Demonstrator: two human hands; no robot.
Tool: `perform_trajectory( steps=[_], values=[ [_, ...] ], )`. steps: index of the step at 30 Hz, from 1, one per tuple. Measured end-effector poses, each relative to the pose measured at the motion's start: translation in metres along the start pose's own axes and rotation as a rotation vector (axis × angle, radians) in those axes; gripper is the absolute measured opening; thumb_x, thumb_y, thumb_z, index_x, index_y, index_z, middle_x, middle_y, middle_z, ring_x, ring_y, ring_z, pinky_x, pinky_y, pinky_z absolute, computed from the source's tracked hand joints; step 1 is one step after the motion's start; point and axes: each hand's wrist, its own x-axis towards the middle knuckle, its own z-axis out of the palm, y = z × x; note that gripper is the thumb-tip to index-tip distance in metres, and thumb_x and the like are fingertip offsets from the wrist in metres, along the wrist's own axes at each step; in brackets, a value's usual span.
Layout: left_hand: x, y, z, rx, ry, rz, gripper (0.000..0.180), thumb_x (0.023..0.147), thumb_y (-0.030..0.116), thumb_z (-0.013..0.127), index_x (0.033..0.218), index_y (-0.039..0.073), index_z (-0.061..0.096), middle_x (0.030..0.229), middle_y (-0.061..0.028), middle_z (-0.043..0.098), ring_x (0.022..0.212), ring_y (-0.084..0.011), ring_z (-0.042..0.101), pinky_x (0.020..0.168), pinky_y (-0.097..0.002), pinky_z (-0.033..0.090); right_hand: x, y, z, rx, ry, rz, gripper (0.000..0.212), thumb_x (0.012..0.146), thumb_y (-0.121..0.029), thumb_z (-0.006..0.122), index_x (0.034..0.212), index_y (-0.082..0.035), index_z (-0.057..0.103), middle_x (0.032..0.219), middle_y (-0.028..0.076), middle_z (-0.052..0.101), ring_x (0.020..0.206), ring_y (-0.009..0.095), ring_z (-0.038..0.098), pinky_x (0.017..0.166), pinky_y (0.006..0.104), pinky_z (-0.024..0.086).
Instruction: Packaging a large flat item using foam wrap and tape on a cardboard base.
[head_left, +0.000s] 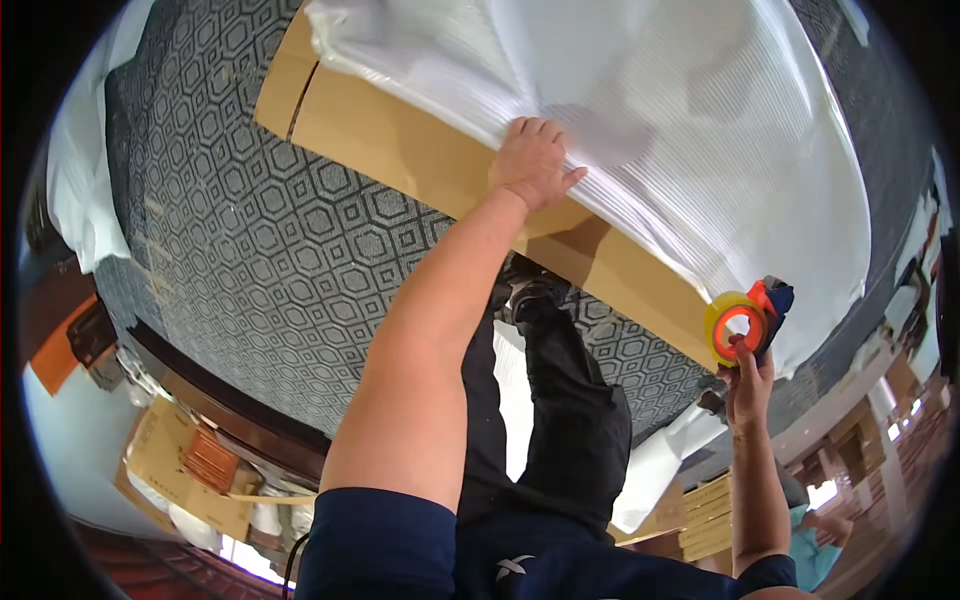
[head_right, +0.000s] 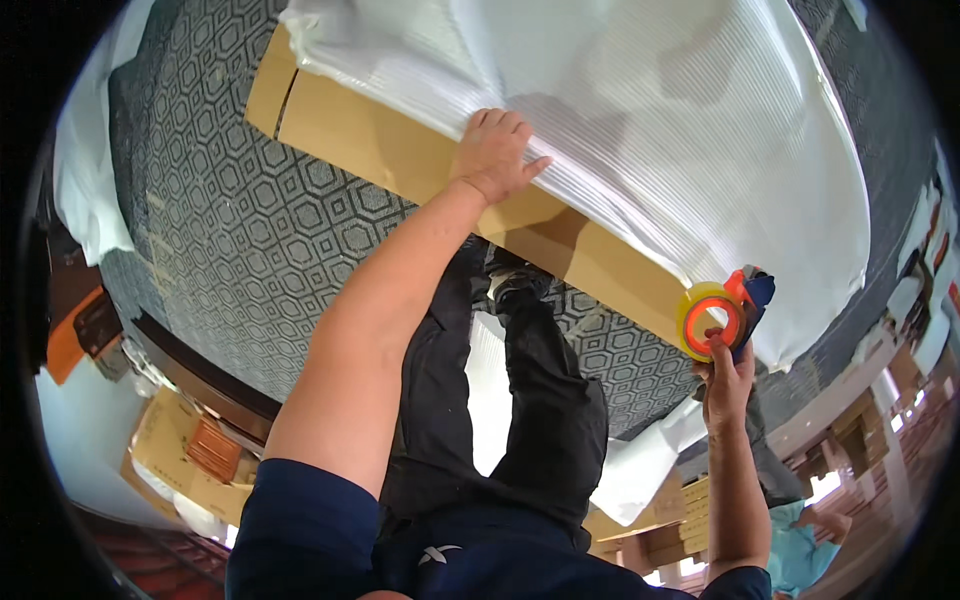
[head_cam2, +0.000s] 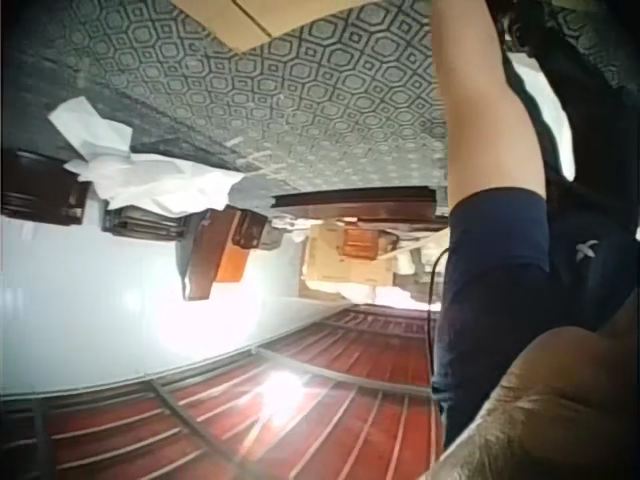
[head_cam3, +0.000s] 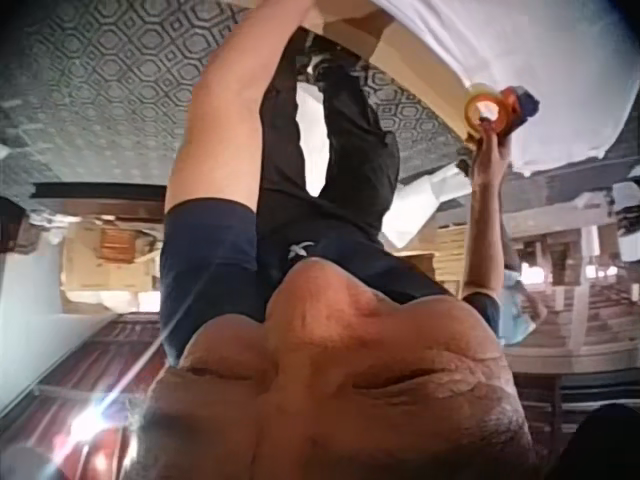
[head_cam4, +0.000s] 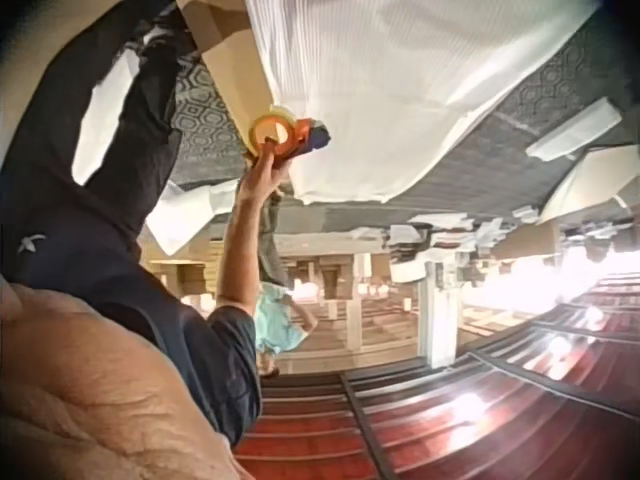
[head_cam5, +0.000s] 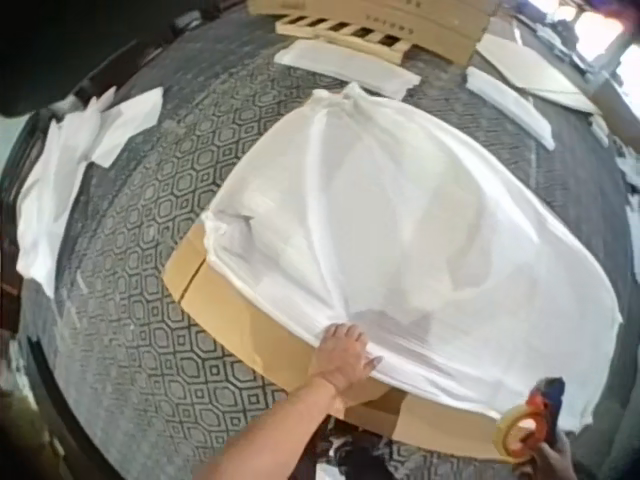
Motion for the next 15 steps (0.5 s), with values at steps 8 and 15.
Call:
perform_trajectory(
  steps=[8,15],
  values=[
    [0.007,-0.006,0.002,-0.085,0.064,0.15,0.047,0.089,0.043,0.074,0.115,0.004,0.07,0.115,-0.0148,0.07,0.109,-0.0355,0.063,0.104,-0.0483,0.044,-0.032,0.071,-0.048,0.074,-0.018,0.042,0.053,0.094,-0.007,0.063,0.146,-0.005,0.052,0.113,0.012,0.07,0.079,0.018,0.066,0.059,0.0284,0.056],
    [-0.075,0.023,-0.05,0.166,-0.29,0.234,0.074,0.101,0.035,0.064,0.159,-0.004,0.038,0.164,-0.0228,0.043,0.151,-0.0434,0.041,0.122,-0.0503,0.035,-0.12,0.196,-0.099,0.285,0.075,0.391,0.06,0.092,-0.011,0.064,0.149,-0.005,0.047,0.109,0.015,0.068,0.073,0.019,0.064,0.058,0.0307,0.056]
  ],
)
